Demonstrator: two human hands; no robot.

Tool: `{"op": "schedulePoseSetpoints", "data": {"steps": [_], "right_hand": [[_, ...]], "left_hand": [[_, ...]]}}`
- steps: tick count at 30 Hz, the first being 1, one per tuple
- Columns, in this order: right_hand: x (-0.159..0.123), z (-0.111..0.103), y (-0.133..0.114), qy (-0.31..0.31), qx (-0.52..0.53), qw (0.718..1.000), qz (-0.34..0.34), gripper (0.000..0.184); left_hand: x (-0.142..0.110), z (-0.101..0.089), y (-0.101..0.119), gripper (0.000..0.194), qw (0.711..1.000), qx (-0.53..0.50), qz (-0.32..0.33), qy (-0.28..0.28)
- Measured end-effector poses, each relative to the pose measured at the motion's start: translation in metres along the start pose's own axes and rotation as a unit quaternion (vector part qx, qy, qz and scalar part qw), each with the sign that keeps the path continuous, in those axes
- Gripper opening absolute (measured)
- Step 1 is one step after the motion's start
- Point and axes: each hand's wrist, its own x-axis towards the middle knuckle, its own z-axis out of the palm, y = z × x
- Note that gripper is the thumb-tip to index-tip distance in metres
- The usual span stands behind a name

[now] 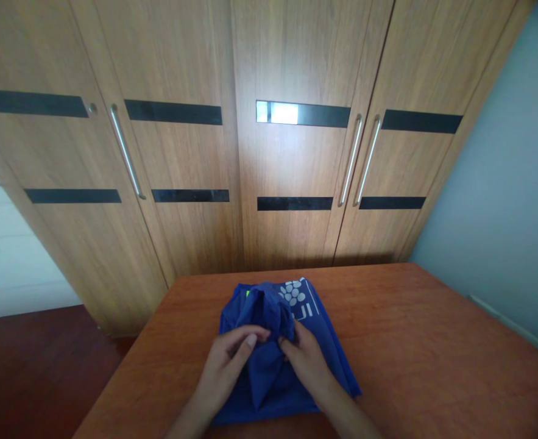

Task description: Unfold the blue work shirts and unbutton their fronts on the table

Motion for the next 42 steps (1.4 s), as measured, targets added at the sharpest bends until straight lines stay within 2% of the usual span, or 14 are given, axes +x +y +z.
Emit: {"op": "schedulePoseSetpoints", "data": {"steps": [2,4,8,11,14,18,21,24,29,32,34,36,38,42], "right_hand": [[0.0,0.0,0.0,0.002,0.01,1.0,0.015,0.029],[-0.002,0.0,-0.002,-0.002,0.021,0.999,0.031,0.032],[-0.004,-0.001,-0.014,-0.015,0.05,0.996,0.07,0.037],[-0.006,-0.005,-0.023,-0.03,0.067,0.993,0.09,0.04],[-0.009,-0.01,-0.026,-0.053,0.085,0.991,0.088,0.042],[-0.011,-0.006,-0.026,-0.071,0.079,0.991,0.084,0.054],[-0.01,0.003,-0.027,-0.082,0.063,0.991,0.08,0.059],[-0.006,0.011,-0.03,-0.087,0.056,0.992,0.074,0.062],[-0.002,0.01,-0.031,-0.047,0.029,0.997,0.049,0.052],[-0.001,0.006,-0.03,-0.015,0.029,0.997,0.064,0.041],[0.0,0.003,-0.028,-0.009,0.05,0.996,0.076,0.037],[0.001,-0.001,-0.028,0.004,0.069,0.995,0.065,0.034],[0.002,-0.009,-0.031,0.033,0.081,0.995,0.045,0.032],[0.003,-0.048,-0.047,0.069,0.112,0.99,0.041,0.018]], "left_hand": [[0.006,-0.009,-0.007,0.034,0.991,0.081,-0.01,0.103],[0.011,-0.016,-0.012,0.036,0.977,0.159,-0.013,0.145],[0.014,-0.017,-0.015,0.044,0.961,0.261,-0.028,0.087],[0.014,-0.014,-0.016,0.039,0.958,0.28,-0.038,0.055],[0.016,-0.015,-0.019,0.031,0.974,0.215,-0.053,0.048],[0.018,-0.013,-0.024,0.03,0.995,-0.003,-0.083,0.059],[0.016,-0.007,-0.019,0.036,0.971,-0.192,-0.13,0.053],[0.011,-0.001,-0.007,0.044,0.936,-0.315,-0.16,0.007],[0.0,0.003,0.012,0.046,0.913,-0.369,-0.144,-0.097],[-0.004,0.007,0.017,0.043,0.914,-0.365,-0.106,-0.144],[-0.004,0.009,0.015,0.042,0.921,-0.349,-0.084,-0.151],[-0.002,0.007,0.011,0.04,0.931,-0.332,-0.076,-0.133],[0.003,0.0,0.003,0.036,0.941,-0.317,-0.084,-0.081],[0.015,-0.026,-0.018,0.034,0.962,-0.223,-0.115,0.105]]}}
